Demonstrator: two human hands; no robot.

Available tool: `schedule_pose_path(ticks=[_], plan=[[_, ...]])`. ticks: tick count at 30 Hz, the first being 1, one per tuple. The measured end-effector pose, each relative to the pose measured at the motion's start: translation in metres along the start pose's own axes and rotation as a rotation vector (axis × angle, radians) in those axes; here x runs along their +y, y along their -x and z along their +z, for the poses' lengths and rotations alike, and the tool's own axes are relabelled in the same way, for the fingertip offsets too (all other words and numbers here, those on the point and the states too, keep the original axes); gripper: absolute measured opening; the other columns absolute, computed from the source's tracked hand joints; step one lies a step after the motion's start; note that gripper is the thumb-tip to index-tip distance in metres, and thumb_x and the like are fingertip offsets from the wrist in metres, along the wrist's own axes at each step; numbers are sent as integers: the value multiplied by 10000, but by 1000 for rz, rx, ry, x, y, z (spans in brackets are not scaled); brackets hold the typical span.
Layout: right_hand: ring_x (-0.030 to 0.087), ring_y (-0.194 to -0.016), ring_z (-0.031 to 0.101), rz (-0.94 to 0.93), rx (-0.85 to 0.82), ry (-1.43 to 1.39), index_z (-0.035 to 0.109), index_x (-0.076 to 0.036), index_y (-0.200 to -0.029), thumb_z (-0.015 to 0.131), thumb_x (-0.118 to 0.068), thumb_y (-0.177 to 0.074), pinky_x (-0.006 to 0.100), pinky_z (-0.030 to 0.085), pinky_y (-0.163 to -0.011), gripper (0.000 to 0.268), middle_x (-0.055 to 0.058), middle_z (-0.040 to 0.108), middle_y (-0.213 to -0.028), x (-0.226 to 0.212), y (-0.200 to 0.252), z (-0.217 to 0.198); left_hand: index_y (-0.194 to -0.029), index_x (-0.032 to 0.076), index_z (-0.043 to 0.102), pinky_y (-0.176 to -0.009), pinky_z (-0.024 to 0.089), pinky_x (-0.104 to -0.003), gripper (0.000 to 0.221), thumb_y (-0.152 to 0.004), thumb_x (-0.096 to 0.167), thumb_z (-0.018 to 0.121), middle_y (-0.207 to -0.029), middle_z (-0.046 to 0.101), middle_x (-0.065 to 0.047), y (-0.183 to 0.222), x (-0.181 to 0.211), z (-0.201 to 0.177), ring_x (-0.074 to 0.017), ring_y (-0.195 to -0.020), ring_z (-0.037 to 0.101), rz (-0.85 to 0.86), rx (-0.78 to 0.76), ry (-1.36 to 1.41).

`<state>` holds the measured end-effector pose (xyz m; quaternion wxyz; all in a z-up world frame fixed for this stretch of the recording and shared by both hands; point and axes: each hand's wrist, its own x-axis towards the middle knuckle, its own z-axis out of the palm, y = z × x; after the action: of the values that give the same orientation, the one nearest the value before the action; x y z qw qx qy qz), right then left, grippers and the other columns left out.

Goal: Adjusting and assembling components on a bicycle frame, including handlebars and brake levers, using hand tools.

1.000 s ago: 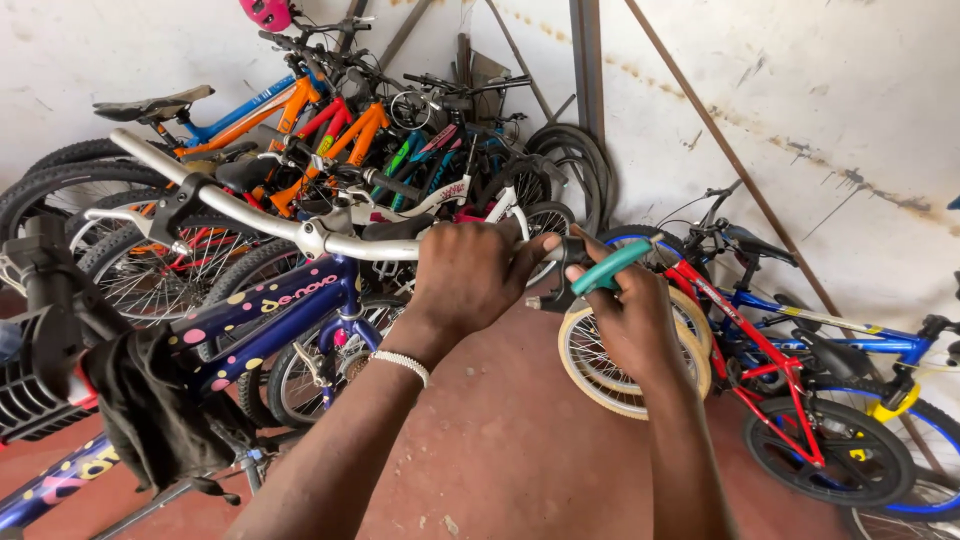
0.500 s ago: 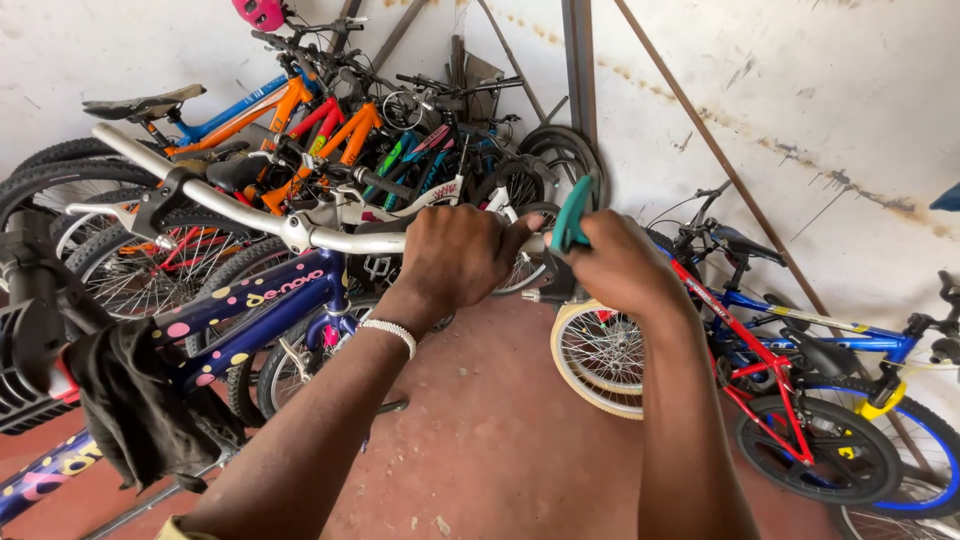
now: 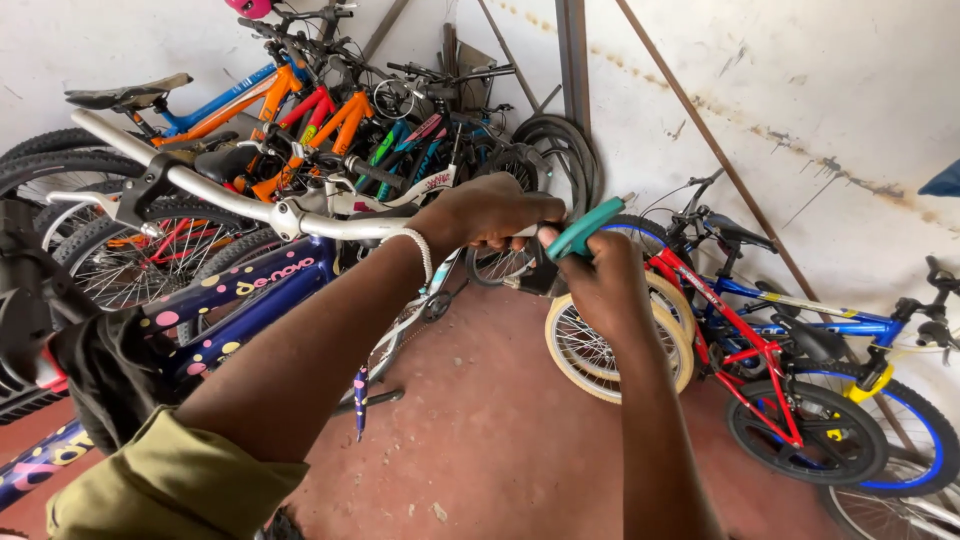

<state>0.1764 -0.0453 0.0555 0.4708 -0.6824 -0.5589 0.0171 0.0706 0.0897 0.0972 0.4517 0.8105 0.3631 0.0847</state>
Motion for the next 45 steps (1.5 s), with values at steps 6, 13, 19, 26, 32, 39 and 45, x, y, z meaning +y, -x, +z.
schedule_pose_path(ticks=[6, 13, 19, 26, 32, 39, 45], plan=[[158, -539, 584, -197, 917, -97, 646, -7, -843, 545, -66, -952, 252, 489, -536, 160, 64, 553, -553, -36, 36, 23, -817, 102, 725, -751, 472, -363, 491, -859, 533, 492, -670, 684, -36, 31, 22, -1, -236, -635, 664, 57, 69, -315], [124, -390, 423, 631, 615, -367, 600, -69, -684, 543, -505, -903, 274, 279, -390, 492, 58, 551, -497, -14, 46, 48, -837, 152, 736, -701, 450, -349, 478, -887, 527, 443, -539, 593, -40, 5, 2, 0, -232, -457, 561, 147, 87, -239], [71, -322, 271, 512, 289, -1152, 476, -11, -869, 662, -332, -865, 198, 244, -322, 371, 42, 405, -528, -14, 34, 42, -1022, 230, 719, -527, 410, -292, 361, -909, 435, 445, -607, 649, -51, -6, -6, 2, -150, -346, 452, 158, 2, -122], [70, -312, 239, 381, 281, -1097, 606, 55, -782, 635, -246, -897, 201, 233, -341, 323, 159, 548, -534, -8, 26, 45, -1137, 233, 668, -587, 436, -303, 371, -899, 413, 448, -634, 663, -70, -12, -5, 1, -156, -404, 491, 131, -1, -106], [51, -315, 263, 394, 289, -1124, 617, 61, -844, 622, -296, -896, 183, 248, -331, 360, 203, 598, -587, 4, 24, 54, -1109, 221, 687, -562, 447, -293, 359, -896, 411, 469, -641, 674, -70, -11, -7, 0, -144, -440, 513, 225, -11, -64], [84, -301, 194, 639, 283, -1003, 436, -13, -903, 621, -267, -853, 207, 179, -287, 318, 274, 601, -595, -32, -5, 30, -1236, 12, 540, -279, 439, -166, 371, -941, 234, 499, -1142, 588, -238, -9, -12, -8, -50, -355, 464, 313, -76, 173], [88, -311, 199, 617, 228, -1064, 531, 25, -810, 639, -259, -853, 198, 206, -303, 306, 312, 622, -655, -14, -1, 32, -1159, -26, 585, -235, 396, -155, 338, -919, 202, 522, -1091, 591, -205, -9, -12, -3, -66, -341, 419, 300, -35, 235]])
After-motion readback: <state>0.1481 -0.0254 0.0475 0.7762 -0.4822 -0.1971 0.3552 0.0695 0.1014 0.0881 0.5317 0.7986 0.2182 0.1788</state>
